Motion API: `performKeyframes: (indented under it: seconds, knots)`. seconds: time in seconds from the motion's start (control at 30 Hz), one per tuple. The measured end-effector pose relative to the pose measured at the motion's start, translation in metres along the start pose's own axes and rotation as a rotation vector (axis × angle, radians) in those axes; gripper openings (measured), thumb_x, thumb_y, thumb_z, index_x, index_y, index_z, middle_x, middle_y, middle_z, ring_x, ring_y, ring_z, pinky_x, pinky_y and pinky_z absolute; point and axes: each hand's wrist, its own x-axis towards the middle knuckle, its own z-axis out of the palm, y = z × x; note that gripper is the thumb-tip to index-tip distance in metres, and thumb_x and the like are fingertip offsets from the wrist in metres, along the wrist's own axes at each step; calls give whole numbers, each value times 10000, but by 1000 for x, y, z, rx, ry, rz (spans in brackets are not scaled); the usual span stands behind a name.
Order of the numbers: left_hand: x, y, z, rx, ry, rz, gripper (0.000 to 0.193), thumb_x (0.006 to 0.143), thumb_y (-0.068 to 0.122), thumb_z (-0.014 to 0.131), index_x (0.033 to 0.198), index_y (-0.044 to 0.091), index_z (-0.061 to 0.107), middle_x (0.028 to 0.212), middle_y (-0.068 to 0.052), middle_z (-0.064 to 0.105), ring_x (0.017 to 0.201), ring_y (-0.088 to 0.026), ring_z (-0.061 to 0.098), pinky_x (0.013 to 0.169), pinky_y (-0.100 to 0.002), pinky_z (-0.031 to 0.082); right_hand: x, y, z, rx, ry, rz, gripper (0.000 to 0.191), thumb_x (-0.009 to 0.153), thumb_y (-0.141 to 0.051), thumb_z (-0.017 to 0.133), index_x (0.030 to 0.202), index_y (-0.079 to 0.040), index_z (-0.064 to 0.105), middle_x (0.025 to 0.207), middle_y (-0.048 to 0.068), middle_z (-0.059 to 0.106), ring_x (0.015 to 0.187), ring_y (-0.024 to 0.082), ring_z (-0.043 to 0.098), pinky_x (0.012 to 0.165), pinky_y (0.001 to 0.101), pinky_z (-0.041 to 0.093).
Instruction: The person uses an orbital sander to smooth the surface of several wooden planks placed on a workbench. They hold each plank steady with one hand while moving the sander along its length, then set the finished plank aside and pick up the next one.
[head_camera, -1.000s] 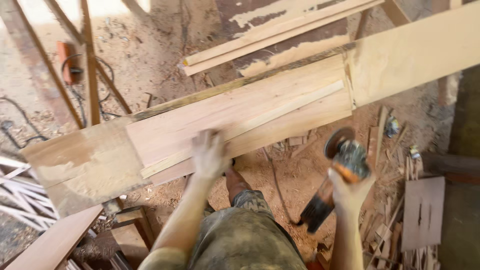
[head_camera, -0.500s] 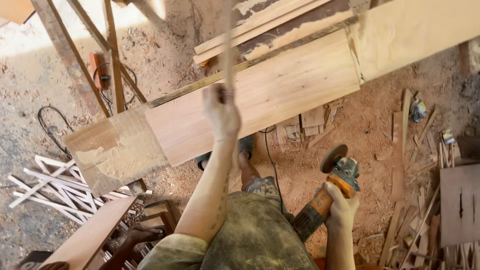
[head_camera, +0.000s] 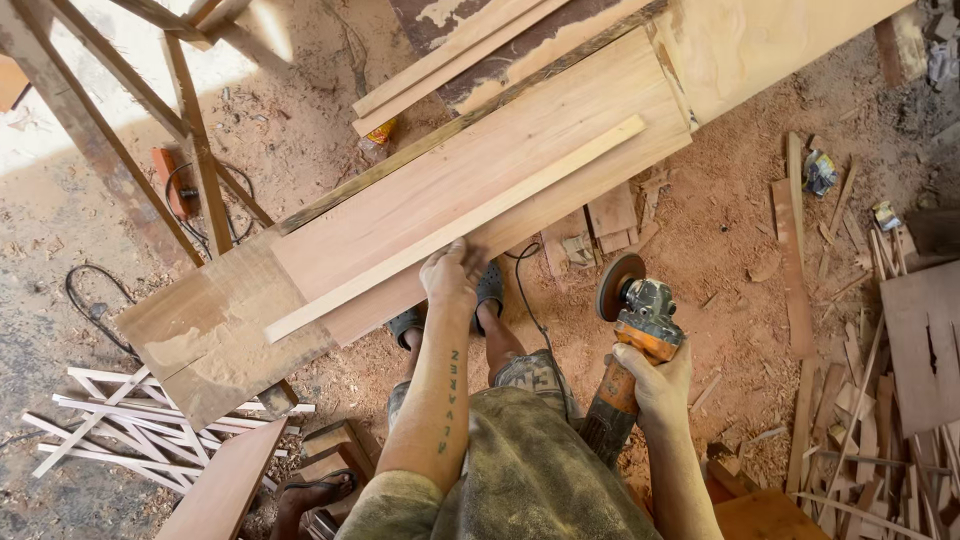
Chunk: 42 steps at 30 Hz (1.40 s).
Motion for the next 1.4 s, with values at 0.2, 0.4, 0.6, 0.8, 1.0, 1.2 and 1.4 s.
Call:
performKeyframes:
  seconds: [0.2, 0.4, 0.6, 0.8, 1.0, 1.2, 1.4]
  knots:
    - [3, 14, -37, 1254, 35, 727, 227, 906, 246, 754, 1032, 58, 743, 877, -57, 745, 869, -225, 715, 991, -462, 485, -7, 9, 18, 26, -31, -11, 717, 755, -7, 752, 1345, 13, 345, 1124, 166, 624, 918, 251, 701, 797, 432, 623]
    - [32, 40, -86, 1383, -161, 1387, 262, 804, 212, 800, 1047, 119, 764, 1019, -78, 653, 984, -319, 587, 907, -445, 456, 13, 7, 65, -538, -121, -283, 952, 749, -148, 810, 1496, -37, 230, 1205, 248, 657, 1055, 365, 707, 920, 468, 566]
    - [44, 37, -125, 1355, -217, 1424, 240, 841, 215, 802, 1071, 158, 761, 1021, -34, 645, 967, -285, 585, 884, -438, 455, 31, -7, 138, -769, -252, -342, 915, 783, -192, 758, 1495, -52, 201, 1130, 278, 705, 973, 468, 720, 866, 533, 573]
    - [54, 35, -133, 1435, -171, 1431, 257, 826, 247, 803, 1074, 197, 760, 1002, -21, 645, 947, -273, 585, 849, -440, 445, 47, -26, 159, -1100, -418, -210, 932, 768, -229, 795, 1495, -107, 224, 1111, 281, 688, 962, 486, 698, 855, 575, 552]
    - [60, 36, -130, 1473, -157, 1458, 238, 830, 251, 793, 1058, 194, 757, 1001, -8, 643, 942, -265, 585, 835, -437, 446, 114, -56, 115, -999, -98, -295, 983, 719, -155, 847, 1483, -57, 237, 1215, 304, 644, 1065, 452, 689, 950, 520, 537]
    - [59, 35, -127, 1513, -157, 1447, 171, 827, 252, 791, 990, 203, 766, 979, 1, 642, 910, -255, 581, 826, -432, 443, 176, -76, 75, -879, 81, -263, 897, 775, -154, 805, 1493, -71, 274, 1251, 284, 649, 1116, 397, 708, 1001, 450, 559]
    - [57, 36, -124, 1515, -150, 1445, 165, 827, 258, 789, 980, 202, 770, 971, 4, 646, 900, -248, 583, 819, -429, 438, 189, -81, 88, -821, 239, -332, 831, 798, -148, 824, 1452, -67, 319, 1234, 260, 678, 1082, 385, 727, 977, 463, 567]
